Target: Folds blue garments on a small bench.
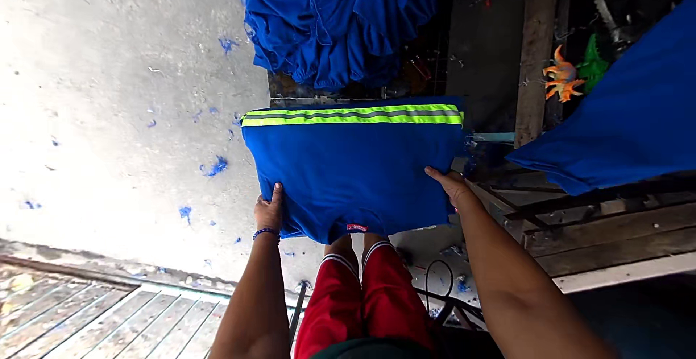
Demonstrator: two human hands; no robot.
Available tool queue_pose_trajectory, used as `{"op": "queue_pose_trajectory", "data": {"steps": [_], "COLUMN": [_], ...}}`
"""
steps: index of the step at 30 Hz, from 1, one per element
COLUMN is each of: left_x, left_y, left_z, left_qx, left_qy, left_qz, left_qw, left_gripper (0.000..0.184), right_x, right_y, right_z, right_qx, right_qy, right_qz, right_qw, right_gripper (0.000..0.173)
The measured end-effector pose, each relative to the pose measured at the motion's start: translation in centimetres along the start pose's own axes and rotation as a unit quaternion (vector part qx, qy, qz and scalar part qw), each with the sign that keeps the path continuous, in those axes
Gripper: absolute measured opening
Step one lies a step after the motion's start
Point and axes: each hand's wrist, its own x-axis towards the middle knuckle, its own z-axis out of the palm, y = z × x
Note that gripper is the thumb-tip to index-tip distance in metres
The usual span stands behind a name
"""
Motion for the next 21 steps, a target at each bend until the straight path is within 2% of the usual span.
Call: {"op": "queue_pose_trajectory", "data": {"steps": [5,8,12,15,18,21], "left_x": [-2.0,-2.0,-1.6,-0.8,1.0,3.4], "left_y": [-0.2,0.6,2.0,3.7,7.0,11.5], "left_z": [-0.7,-1.1,-1.6,-2.8,-4.5,-6.5], "left_qx": [-0.096,-0.099,-0.084,-0.037,0.055,0.181], "left_qy": [-0.067,-0.082,-0.079,-0.076,-0.065,-0.070], "left_qz": [0.012,-0.003,0.009,0.074,0.142,0.236], "left_qw": [0.993,0.992,0.993,0.994,0.986,0.952], "left_gripper": [0.064,0.056,0.056,0.054,0.066,0.075], "right_x": [-1.6,-2.0,-2.4,-3.8,-6.5,-10.5], "right_y": [1.2,1.3,2.2,3.7,6.7,7.5], "right_z": [0.8,0.8,1.2,2.9,6.7,11.8], "right_qx": [0.019,0.053,0.081,0.138,0.225,0.310], "right_qy": [0.051,0.023,0.012,0.030,0.061,0.075], "right_qz": [-0.037,-0.014,0.002,0.013,0.030,0.105], "right_qw": [0.998,0.998,0.997,0.990,0.972,0.942], "right_gripper": [0.073,0.078,0.079,0.078,0.085,0.070]}}
